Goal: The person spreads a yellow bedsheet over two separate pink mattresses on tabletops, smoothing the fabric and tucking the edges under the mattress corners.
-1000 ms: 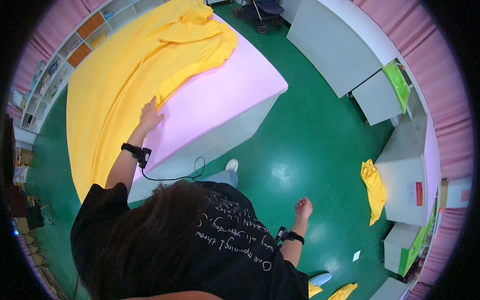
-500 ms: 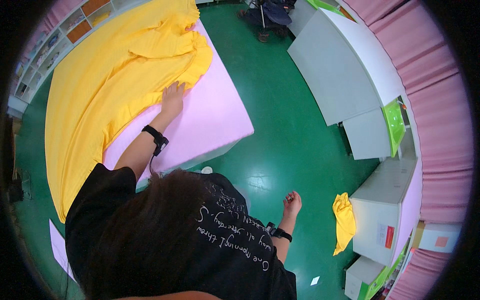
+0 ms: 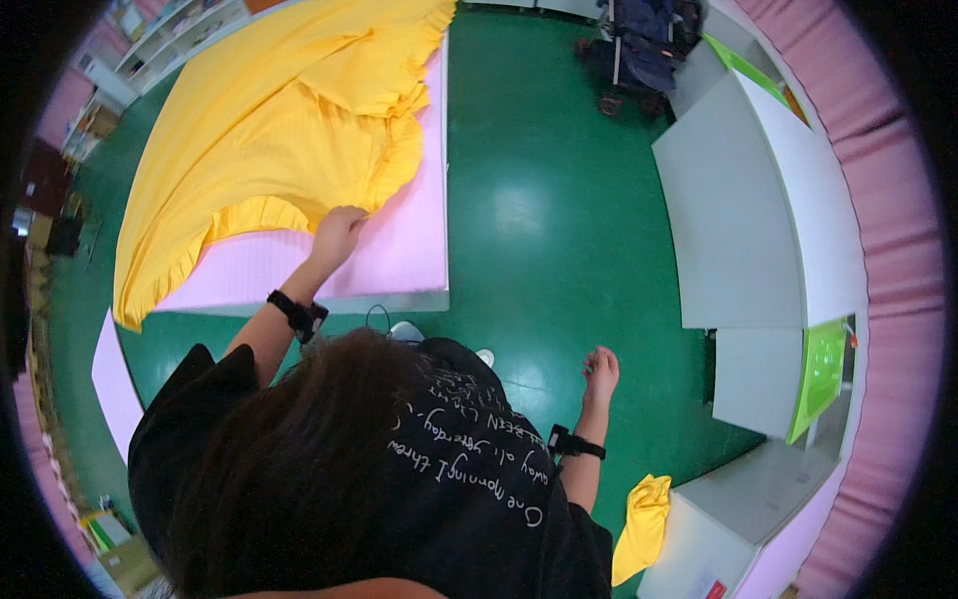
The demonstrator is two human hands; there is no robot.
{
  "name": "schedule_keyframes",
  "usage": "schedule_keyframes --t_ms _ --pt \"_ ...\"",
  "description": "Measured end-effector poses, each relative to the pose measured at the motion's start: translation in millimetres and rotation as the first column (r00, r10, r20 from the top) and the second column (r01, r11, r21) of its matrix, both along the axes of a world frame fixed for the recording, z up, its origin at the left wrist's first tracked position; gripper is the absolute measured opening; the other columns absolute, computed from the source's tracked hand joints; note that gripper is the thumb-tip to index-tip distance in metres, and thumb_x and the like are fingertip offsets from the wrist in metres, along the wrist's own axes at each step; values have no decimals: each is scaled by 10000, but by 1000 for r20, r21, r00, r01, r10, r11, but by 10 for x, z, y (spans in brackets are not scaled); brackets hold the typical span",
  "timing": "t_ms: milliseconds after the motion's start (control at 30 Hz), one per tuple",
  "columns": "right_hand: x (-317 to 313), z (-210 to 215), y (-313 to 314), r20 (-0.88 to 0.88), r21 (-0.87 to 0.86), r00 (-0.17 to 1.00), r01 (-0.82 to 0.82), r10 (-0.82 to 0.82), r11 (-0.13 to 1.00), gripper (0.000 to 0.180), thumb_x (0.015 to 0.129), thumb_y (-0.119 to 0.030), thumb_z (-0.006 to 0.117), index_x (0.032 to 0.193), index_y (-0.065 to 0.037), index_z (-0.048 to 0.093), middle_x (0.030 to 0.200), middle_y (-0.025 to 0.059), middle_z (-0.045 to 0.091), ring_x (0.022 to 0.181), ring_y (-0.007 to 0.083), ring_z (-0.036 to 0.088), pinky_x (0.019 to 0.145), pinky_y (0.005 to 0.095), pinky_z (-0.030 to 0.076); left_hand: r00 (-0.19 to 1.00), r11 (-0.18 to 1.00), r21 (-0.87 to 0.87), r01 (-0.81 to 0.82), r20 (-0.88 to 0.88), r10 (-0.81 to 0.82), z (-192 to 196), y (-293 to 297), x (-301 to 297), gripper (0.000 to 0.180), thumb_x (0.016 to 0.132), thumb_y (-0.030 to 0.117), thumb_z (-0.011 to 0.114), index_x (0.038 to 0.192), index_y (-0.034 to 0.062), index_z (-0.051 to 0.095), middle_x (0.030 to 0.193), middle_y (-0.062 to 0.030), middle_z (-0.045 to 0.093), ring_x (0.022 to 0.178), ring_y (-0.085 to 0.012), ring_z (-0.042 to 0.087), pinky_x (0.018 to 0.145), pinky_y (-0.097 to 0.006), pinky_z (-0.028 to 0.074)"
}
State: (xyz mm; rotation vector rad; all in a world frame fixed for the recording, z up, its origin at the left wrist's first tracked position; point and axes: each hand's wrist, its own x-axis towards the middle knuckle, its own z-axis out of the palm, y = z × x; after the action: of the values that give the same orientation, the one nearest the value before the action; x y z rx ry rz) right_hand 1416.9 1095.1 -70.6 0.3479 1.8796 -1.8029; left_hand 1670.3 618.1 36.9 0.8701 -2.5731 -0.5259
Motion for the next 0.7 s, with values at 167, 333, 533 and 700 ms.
schedule_keyframes --t_ms 167,333,533,700 --pt "-425 215 -1008 -50 -136 856 -517 515 845 165 878 -252 556 961 -110 561 794 -9 577 696 91 530 560 218 386 1000 998 54 -7 1 7 333 908 184 136 736 80 559 833 36 645 795 -125 619 795 -321 548 700 -403 446" --pt "-110 602 -2314 -180 -179 502 -862 846 474 236 909 -273 494 1025 -75 548 882 29 621 763 127 579 601 242 440 992 998 48 -41 -115 46 454 1455 408 103 747 71 576 821 24 630 749 -107 590 748 -308 527 669 -393 436" --pt "315 666 -3373 -31 -79 492 -869 870 488 368 853 -349 568 974 -2 557 794 70 622 663 143 585 562 281 455 992 993 65 -103 -64 107 471 1741 654 168 713 38 606 876 40 644 764 -93 594 728 -287 522 657 -365 440" --pt "310 445 -3561 -321 19 569 -796 757 606 303 783 -251 637 837 44 597 738 65 625 634 147 563 571 289 436 999 997 81 9 -50 -4 454 1828 675 165 716 63 596 871 66 654 810 -63 604 763 -275 534 695 -362 448"
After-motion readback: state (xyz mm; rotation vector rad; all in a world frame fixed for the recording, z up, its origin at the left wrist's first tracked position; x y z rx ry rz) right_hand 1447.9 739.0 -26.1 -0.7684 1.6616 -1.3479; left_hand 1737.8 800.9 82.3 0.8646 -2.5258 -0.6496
